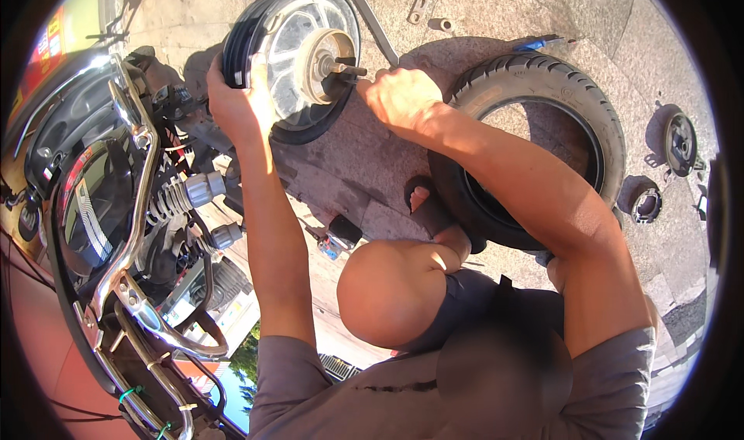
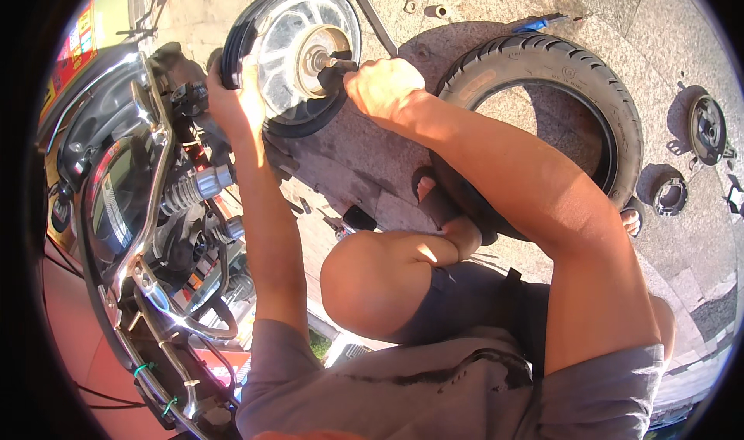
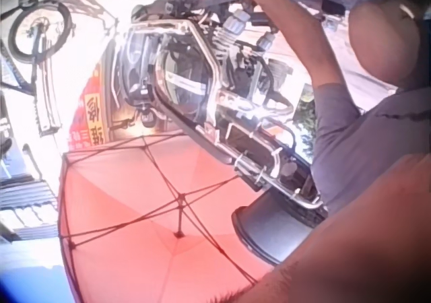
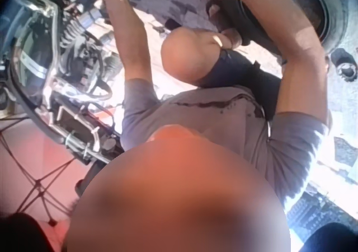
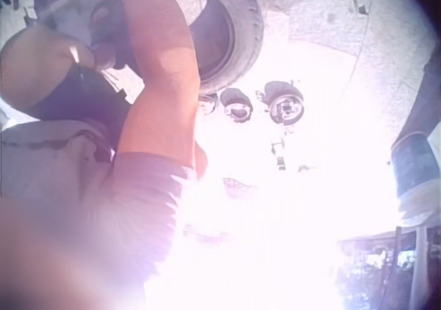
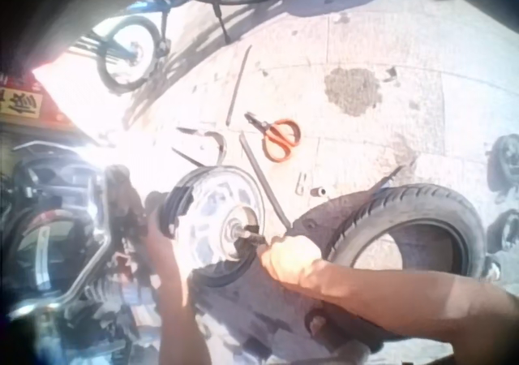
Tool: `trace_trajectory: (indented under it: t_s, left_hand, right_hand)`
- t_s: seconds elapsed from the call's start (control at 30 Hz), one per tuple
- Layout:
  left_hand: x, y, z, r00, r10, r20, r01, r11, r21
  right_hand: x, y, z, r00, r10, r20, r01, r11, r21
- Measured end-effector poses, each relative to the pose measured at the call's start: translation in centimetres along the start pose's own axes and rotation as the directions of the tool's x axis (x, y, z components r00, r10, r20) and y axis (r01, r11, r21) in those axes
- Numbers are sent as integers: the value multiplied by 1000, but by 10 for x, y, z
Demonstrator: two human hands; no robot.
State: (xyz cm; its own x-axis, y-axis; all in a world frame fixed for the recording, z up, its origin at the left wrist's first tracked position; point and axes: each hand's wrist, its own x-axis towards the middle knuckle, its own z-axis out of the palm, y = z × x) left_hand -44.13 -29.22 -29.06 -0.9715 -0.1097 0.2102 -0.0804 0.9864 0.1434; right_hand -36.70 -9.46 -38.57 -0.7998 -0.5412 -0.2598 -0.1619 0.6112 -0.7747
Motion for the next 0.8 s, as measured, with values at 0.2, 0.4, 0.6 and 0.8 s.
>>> trace_trajectory:
  t_s: [0.2,0.4,0.6,0.8]
  left_hand:
    - [-1,-5,2,1000,11,-14,-11,1000,-28]
    - [-4,0,-1,1000,12,-12,-12,998,58]
    - [-7,-1,-2,1000,27,-8,-27,1000,0]
    - [-3,-2,-1,1000,16,-7,-16,1000,-9]
  right_hand:
    - [5,-9,-4,999,16,32,-24,965,262]
    - [11,-6,-14,988,124,94,-141,967,211]
    - [2,-13,4,999,29,32,-33,993,117]
    - [7,-20,-22,998,-32,57,28,997,77]
